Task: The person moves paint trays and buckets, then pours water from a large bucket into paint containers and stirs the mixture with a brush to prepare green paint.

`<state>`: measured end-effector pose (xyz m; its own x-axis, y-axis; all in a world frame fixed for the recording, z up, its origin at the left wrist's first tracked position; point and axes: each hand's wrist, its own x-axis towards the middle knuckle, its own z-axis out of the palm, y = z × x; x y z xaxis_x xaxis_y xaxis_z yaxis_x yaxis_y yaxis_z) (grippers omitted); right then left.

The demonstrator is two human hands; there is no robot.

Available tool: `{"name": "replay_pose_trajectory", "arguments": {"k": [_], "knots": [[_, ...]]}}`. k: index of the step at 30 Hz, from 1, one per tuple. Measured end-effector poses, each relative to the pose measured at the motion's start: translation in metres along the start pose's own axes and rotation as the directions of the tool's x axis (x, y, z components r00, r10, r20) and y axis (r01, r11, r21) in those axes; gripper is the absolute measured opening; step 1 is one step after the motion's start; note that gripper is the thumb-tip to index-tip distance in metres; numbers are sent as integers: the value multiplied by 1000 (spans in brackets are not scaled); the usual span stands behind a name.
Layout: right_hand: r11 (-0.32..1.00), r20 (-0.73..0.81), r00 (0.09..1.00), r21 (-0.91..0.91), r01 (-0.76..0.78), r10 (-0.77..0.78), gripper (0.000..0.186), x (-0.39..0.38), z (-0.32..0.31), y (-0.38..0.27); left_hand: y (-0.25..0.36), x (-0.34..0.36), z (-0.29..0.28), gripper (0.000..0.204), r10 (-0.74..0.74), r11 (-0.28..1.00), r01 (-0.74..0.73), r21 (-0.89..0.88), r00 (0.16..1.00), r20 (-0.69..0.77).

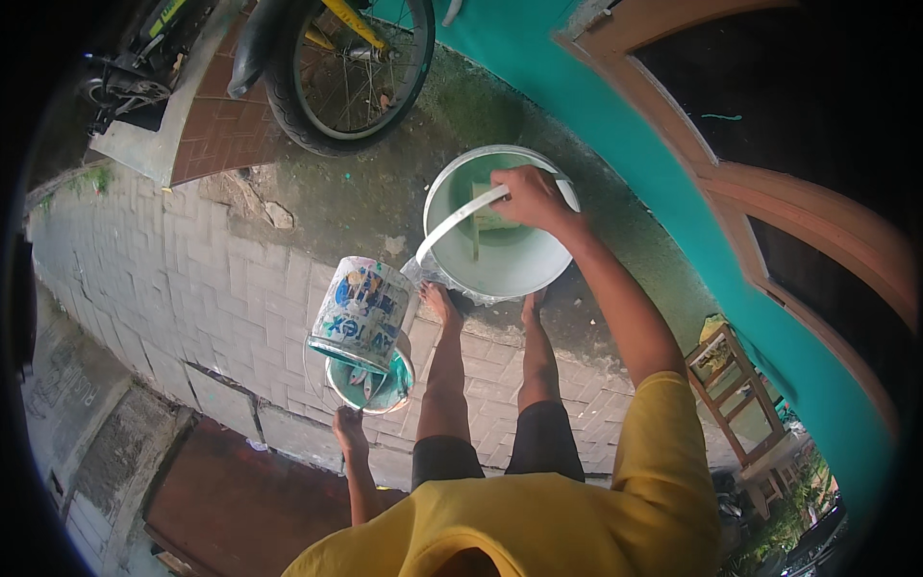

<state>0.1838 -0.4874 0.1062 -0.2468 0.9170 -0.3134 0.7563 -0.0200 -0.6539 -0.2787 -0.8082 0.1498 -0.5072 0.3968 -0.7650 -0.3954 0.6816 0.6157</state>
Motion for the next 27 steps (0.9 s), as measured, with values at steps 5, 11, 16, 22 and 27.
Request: {"name": "replay_pose_trajectory", "arguments": {"k": [5,11,16,22,27], "knots": [[946,541,839,-299,129,57,20,-77,34,-58,18,6,-19,27,-37,999,37,9,999,-2],[898,454,873,-438,43,180,21,-140,36,-60,11,11,-64,28,-62,994,60,88,998,19],[939,347,915,-334,-84,206,24,-230,19,-49,21,10,-95,22,-122,960,77,269,980,156],[874,114,915,272,-403,386,33,-404,-26,-63,33,5,-115,22,-109,927,37,373,979,173],[417,57,788,824,-384,613,29,-588,-1,-90,17,-45,-74,22,-128,832,-58,551,947,293]]}}
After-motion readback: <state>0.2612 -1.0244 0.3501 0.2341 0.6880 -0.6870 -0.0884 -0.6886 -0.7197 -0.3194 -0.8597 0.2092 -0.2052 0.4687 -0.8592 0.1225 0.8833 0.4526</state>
